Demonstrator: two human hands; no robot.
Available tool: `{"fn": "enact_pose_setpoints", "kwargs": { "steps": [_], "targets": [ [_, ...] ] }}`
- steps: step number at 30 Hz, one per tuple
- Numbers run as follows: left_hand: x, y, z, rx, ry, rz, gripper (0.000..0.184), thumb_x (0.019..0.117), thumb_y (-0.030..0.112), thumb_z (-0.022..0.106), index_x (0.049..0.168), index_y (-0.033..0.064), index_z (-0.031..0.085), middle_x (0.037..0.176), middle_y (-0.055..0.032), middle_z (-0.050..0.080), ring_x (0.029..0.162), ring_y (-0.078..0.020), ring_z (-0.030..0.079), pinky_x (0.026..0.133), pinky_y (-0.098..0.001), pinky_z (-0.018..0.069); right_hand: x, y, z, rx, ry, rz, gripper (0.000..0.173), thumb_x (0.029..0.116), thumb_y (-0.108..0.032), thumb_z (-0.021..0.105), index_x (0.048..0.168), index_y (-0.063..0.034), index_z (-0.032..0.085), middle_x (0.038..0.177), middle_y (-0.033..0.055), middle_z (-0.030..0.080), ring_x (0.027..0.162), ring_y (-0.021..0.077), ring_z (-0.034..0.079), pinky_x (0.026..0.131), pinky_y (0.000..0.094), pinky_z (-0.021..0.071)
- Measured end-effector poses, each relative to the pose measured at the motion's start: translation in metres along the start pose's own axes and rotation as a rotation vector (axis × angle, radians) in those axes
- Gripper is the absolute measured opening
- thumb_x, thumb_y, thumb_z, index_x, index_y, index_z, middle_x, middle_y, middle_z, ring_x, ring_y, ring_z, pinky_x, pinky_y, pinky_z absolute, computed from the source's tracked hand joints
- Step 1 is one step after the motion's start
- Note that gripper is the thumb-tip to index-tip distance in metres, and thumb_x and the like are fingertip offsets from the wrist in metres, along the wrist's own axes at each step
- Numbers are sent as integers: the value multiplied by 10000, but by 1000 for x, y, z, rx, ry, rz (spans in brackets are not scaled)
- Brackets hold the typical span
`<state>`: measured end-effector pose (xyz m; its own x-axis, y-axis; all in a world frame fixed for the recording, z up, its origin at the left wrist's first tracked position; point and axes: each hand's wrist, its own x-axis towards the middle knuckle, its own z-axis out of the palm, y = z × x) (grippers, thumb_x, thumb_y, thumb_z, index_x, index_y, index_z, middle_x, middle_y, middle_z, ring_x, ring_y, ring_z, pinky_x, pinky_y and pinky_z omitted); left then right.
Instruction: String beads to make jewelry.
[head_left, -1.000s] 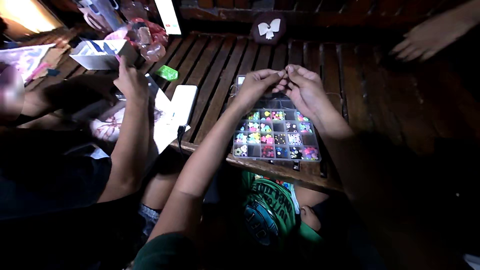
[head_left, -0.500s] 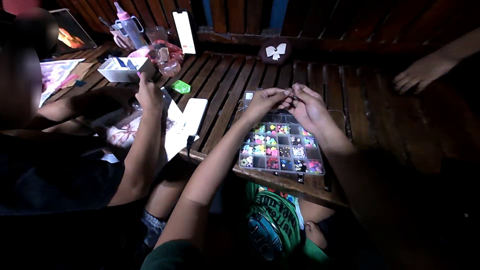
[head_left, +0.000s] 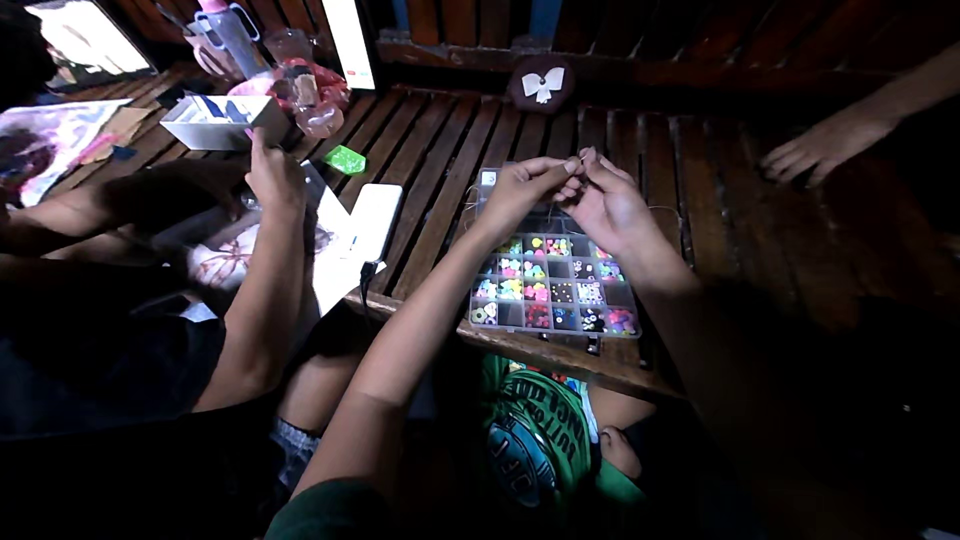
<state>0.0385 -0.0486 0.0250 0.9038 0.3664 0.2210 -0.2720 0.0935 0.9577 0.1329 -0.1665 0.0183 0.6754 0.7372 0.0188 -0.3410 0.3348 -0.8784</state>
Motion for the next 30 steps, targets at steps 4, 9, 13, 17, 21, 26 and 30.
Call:
{"fn": "enact_pose_setpoints", "kwargs": {
  "steps": [4, 9, 13, 17, 21, 26, 30],
  "targets": [
    [0, 0, 0, 11, -1, 1, 164, 1043, 54, 546, 1030, -34, 683, 827, -12, 697, 758, -67, 671, 750, -243, 581, 1, 2, -3, -8, -40, -22, 229, 1121, -240, 373, 1060, -177, 585, 830, -63, 626, 743, 53, 628, 753, 248, 571],
    [1, 1, 1, -23, 6, -7, 166, 1044, 60, 551, 1024, -33, 687, 816, -14, 701, 746, -67, 672, 738, -239, 581, 1, 1, -3, 8, -41, -20, 220, 1118, -232, 385, 1054, -169, 585, 826, -54, 634, 739, 58, 637, 755, 247, 576],
    [0, 2, 2, -23, 19, -12, 169, 1044, 54, 546, 1007, -30, 688, 798, -8, 697, 732, -59, 668, 732, -231, 578, 1, 1, -3, 14, -37, -22, 223, 1117, -229, 387, 1051, -164, 590, 824, -48, 634, 740, 66, 642, 749, 253, 582],
    [1, 2, 2, -36, 18, -18, 175, 1045, 52, 545, 997, -29, 693, 795, -16, 703, 731, -61, 671, 727, -228, 577, 0, 0, -3, 9, -35, -24, 224, 1116, -226, 392, 1041, -172, 596, 829, -50, 641, 744, 63, 645, 753, 250, 582],
    [0, 2, 2, -29, 17, -22, 166, 1043, 52, 551, 1001, -29, 690, 795, -13, 701, 727, -57, 668, 724, -226, 576, 1, 1, -3, -3, -36, -24, 223, 1118, -232, 391, 1042, -168, 590, 824, -48, 635, 748, 67, 647, 758, 257, 584],
    [1, 1, 0, -36, 14, -13, 164, 1041, 46, 553, 993, -31, 690, 788, -13, 699, 727, -60, 668, 726, -229, 576, 2, 1, -3, 10, -42, -22, 222, 1115, -221, 398, 1029, -163, 594, 825, -42, 634, 735, 68, 642, 749, 252, 585],
    [1, 1, 0, -43, 16, -14, 166, 1041, 43, 550, 1006, -38, 691, 799, -22, 701, 733, -66, 671, 728, -232, 579, 2, 1, -3, -25, -39, -31, 220, 1114, -225, 401, 1032, -169, 597, 825, -55, 640, 746, 57, 647, 755, 245, 584]
  ]
}}
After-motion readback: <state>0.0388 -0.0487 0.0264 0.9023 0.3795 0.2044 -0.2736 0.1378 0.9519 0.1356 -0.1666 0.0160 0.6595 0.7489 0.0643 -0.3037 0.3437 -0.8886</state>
